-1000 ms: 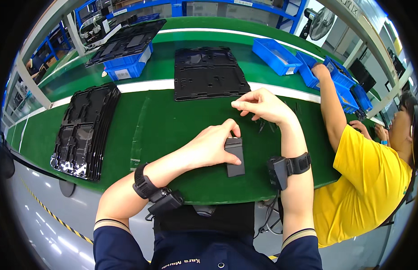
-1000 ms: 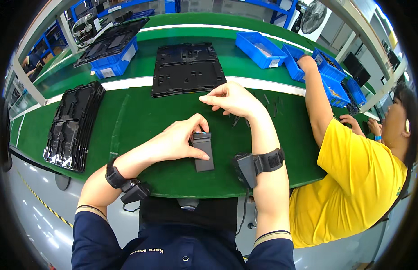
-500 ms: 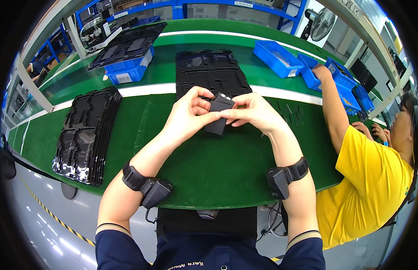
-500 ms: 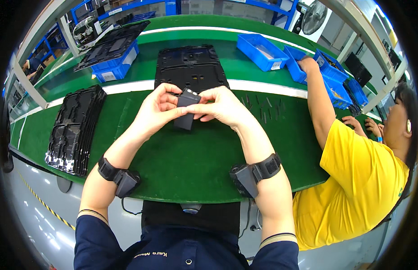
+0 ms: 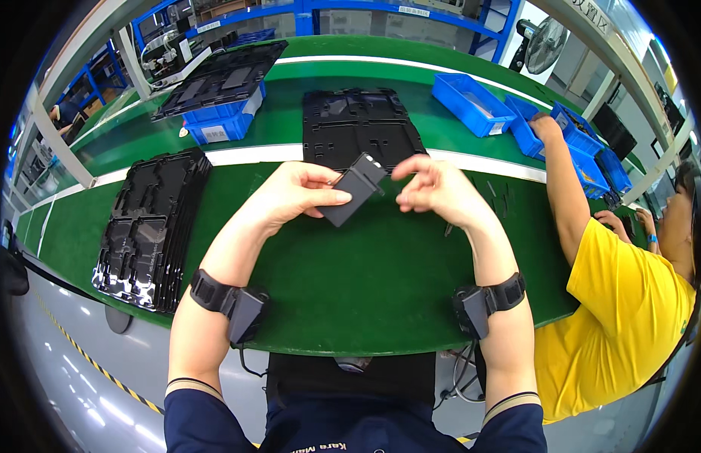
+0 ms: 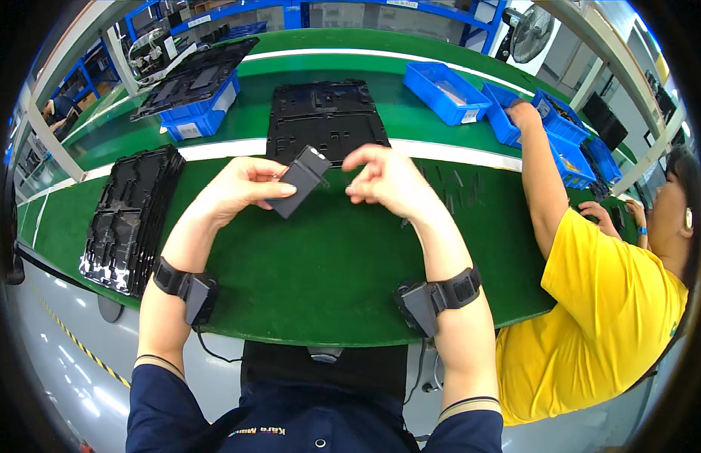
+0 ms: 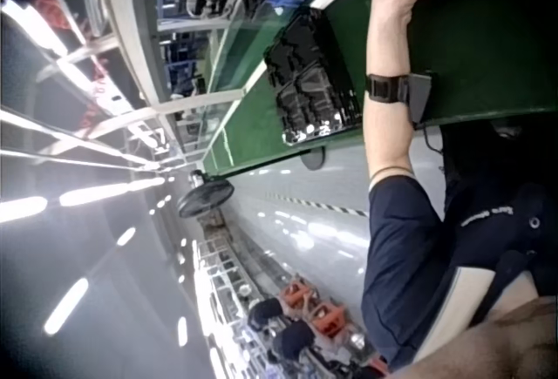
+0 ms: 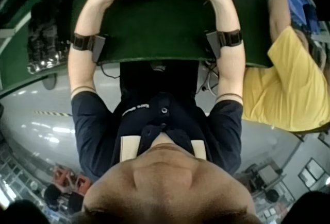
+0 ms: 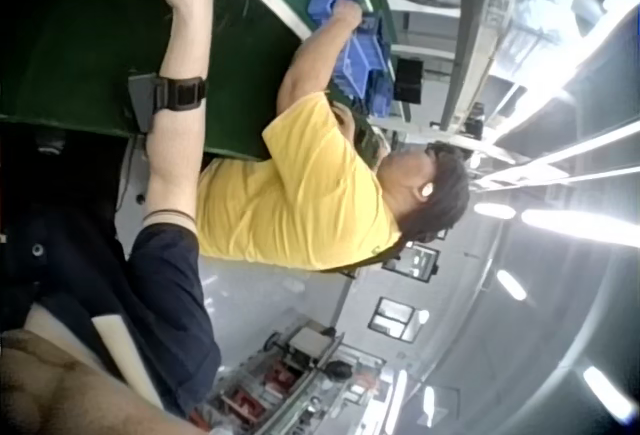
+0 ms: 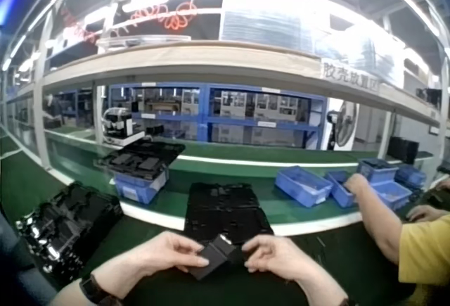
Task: Assembling black plastic components into housing units on a factory production line.
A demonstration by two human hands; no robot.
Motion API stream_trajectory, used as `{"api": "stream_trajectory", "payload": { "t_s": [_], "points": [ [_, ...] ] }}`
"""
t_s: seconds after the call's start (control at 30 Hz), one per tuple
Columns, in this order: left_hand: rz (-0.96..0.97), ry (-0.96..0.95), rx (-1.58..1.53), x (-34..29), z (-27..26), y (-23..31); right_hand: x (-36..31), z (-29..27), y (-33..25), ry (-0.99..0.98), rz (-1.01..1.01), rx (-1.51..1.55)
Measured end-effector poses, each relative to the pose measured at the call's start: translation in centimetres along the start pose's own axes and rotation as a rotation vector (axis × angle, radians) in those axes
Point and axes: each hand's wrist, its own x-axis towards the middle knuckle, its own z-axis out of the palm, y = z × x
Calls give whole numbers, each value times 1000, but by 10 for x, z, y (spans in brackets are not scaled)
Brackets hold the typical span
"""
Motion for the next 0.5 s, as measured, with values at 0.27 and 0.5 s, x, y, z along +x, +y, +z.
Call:
{"api": "stream_trajectory", "payload": {
  "t_s": [0.27,0.5],
  "points": [
    [-37,41,-15,-8,-19,-10,-1,21,10,135,-255,-747],
    [47,153,-43,-8,-20,-15,0,66,-13,224,-212,-803]
  ]
}}
